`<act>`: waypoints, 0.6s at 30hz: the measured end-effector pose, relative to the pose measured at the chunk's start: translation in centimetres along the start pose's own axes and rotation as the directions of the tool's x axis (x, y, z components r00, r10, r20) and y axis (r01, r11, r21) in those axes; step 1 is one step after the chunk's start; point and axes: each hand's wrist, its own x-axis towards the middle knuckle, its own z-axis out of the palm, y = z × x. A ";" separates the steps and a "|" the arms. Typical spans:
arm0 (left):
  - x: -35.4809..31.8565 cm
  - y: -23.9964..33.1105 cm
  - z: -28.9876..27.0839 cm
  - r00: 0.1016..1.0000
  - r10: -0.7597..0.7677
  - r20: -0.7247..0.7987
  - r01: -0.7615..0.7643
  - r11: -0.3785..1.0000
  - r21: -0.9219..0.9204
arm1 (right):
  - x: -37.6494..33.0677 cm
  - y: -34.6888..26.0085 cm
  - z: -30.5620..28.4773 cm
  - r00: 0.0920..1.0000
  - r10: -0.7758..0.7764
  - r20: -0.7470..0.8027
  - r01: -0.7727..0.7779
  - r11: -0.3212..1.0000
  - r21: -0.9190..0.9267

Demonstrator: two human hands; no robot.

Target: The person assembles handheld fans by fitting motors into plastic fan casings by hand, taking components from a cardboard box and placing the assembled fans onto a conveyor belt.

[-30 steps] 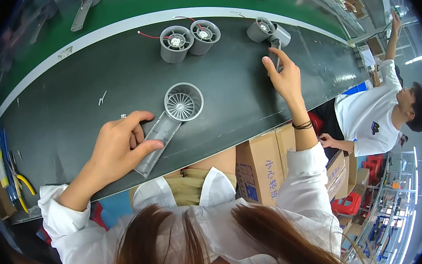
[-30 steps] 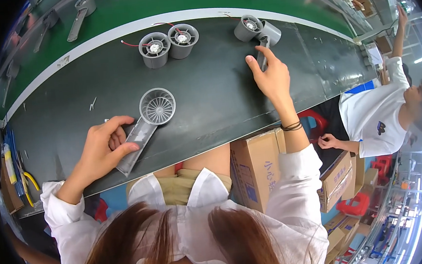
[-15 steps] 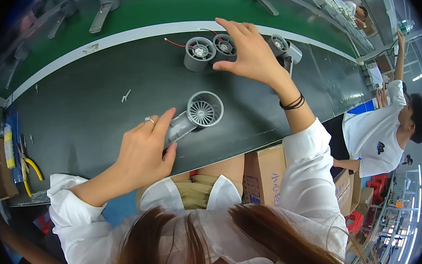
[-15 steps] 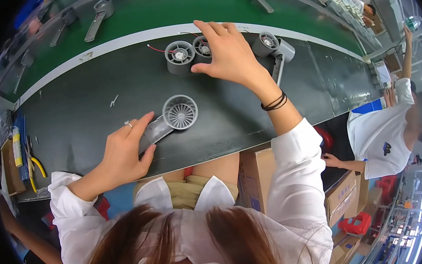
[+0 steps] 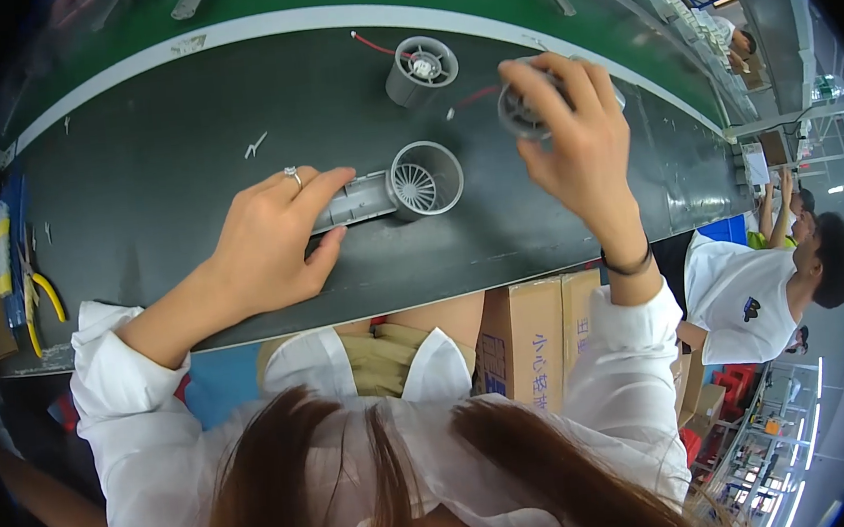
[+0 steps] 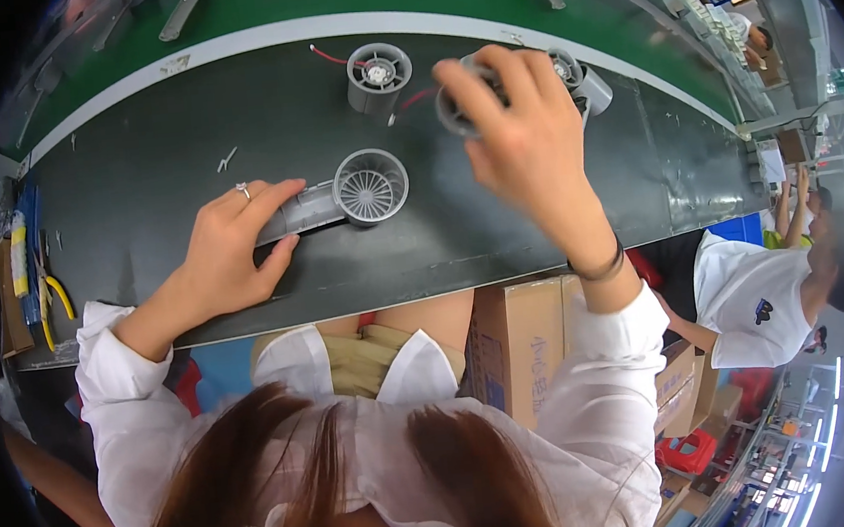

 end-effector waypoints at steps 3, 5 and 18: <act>0.0 0.1 0.2 1.000 0.012 -0.003 -0.012 1.000 -0.008 | -1.2 -2.8 -0.9 0.957 -0.276 -0.089 0.253 0.944 -0.214; -0.1 0.2 0.4 1.000 0.021 -0.019 -0.021 1.000 -0.019 | -1.8 -4.1 -0.9 0.929 -0.356 -0.100 0.304 0.888 -0.344; -1.4 1.4 2.0 0.915 0.347 -0.206 -0.261 0.899 0.353 | -1.6 -7.8 -4.5 0.934 -0.204 0.293 0.246 0.963 -0.114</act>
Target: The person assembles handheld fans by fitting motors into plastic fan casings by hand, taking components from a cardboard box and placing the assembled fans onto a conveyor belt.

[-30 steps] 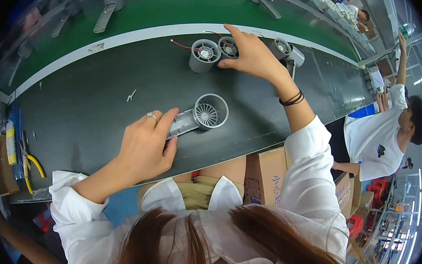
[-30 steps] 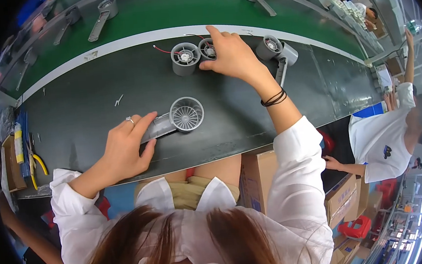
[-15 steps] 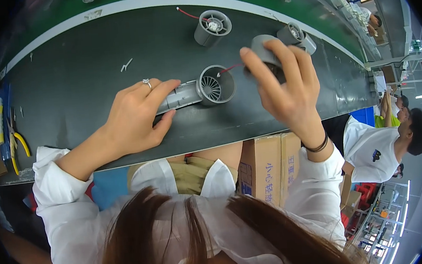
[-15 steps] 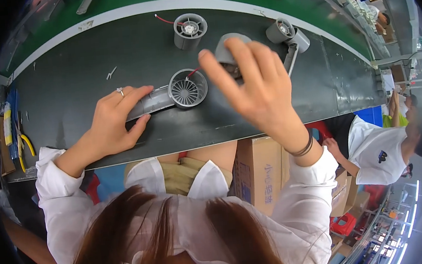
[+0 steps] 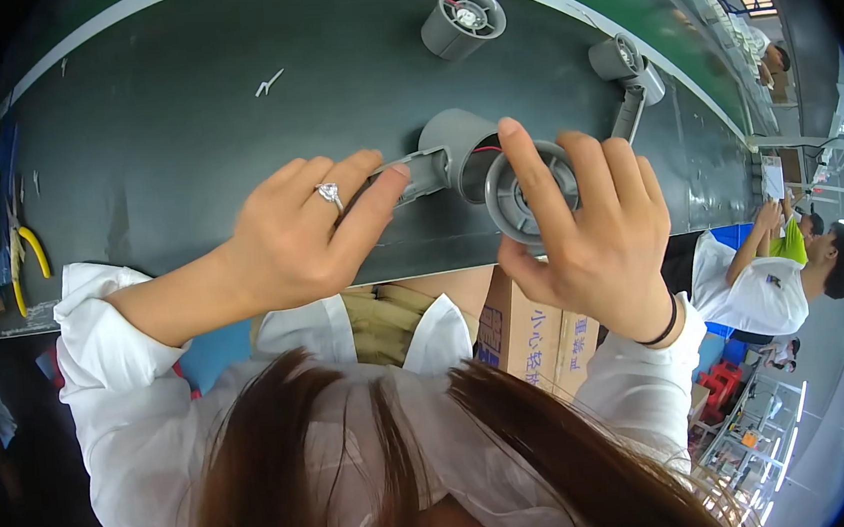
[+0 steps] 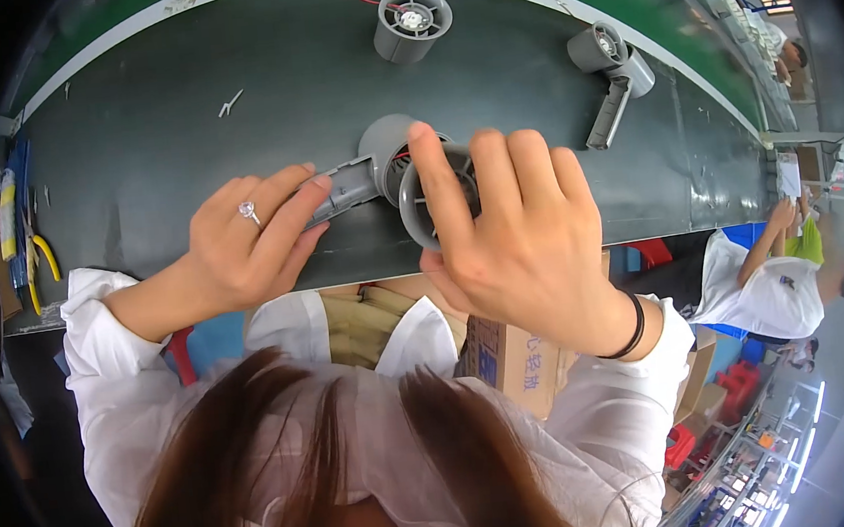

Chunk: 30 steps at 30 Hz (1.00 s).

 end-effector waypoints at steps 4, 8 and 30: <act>-0.2 -0.2 0.5 0.996 0.067 -0.059 -0.064 0.996 0.065 | -0.4 -0.2 -0.4 0.983 0.060 0.174 -0.099 0.969 0.227; -0.4 -0.2 0.5 0.988 0.126 -0.090 -0.113 0.983 0.143 | -1.1 0.2 1.3 0.984 0.142 0.105 -0.174 0.875 0.452; 0.0 0.1 0.5 0.995 0.092 0.041 -0.093 0.996 0.012 | -2.3 -1.5 3.9 0.753 0.290 0.590 -0.627 0.043 0.778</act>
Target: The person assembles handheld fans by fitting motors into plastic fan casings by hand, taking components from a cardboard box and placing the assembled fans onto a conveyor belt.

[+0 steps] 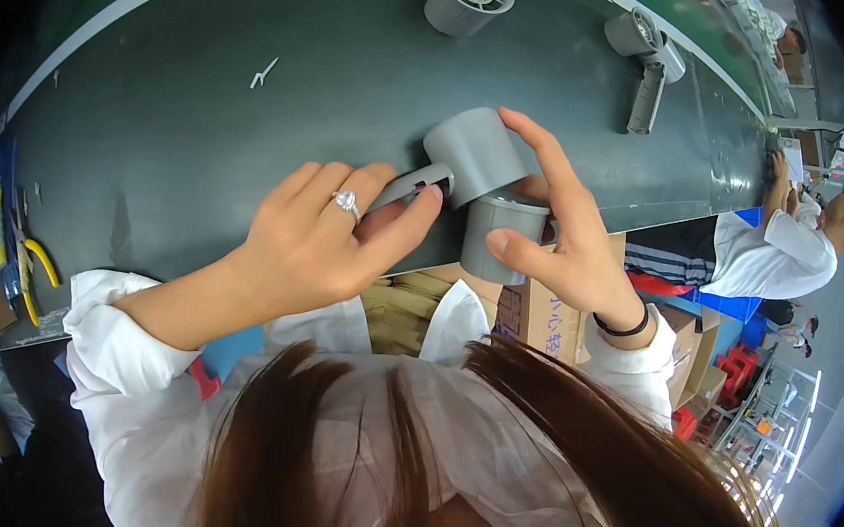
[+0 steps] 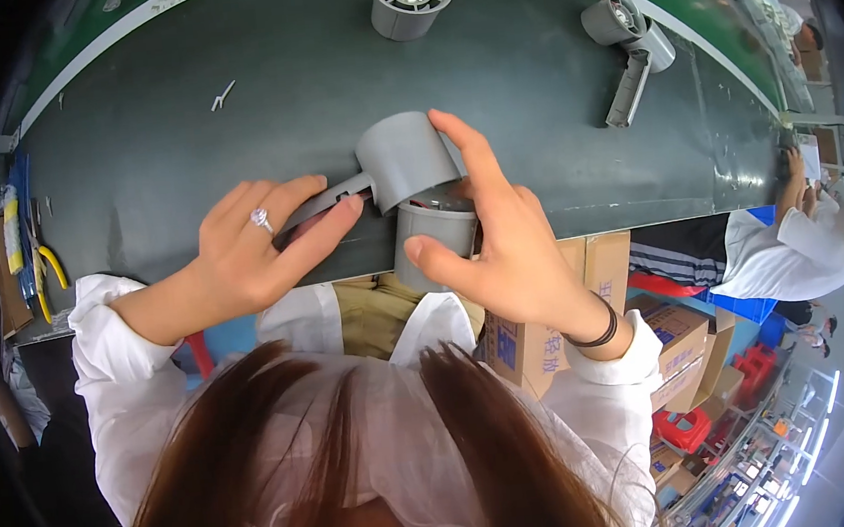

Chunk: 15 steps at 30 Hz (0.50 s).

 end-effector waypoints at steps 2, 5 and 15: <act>-0.3 -0.2 0.1 0.999 -0.017 0.027 0.017 1.000 0.017 | 0.6 -0.3 0.2 1.000 -0.004 -0.019 0.004 1.000 -0.009; -0.4 -0.4 0.2 0.999 -0.025 0.043 0.018 0.990 0.141 | 1.5 -0.4 0.4 0.999 -0.045 0.010 0.046 0.997 -0.062; 0.9 0.1 0.4 0.998 0.019 0.059 -0.035 0.959 0.281 | 1.4 -0.6 0.9 0.999 -0.050 -0.022 0.047 0.995 -0.086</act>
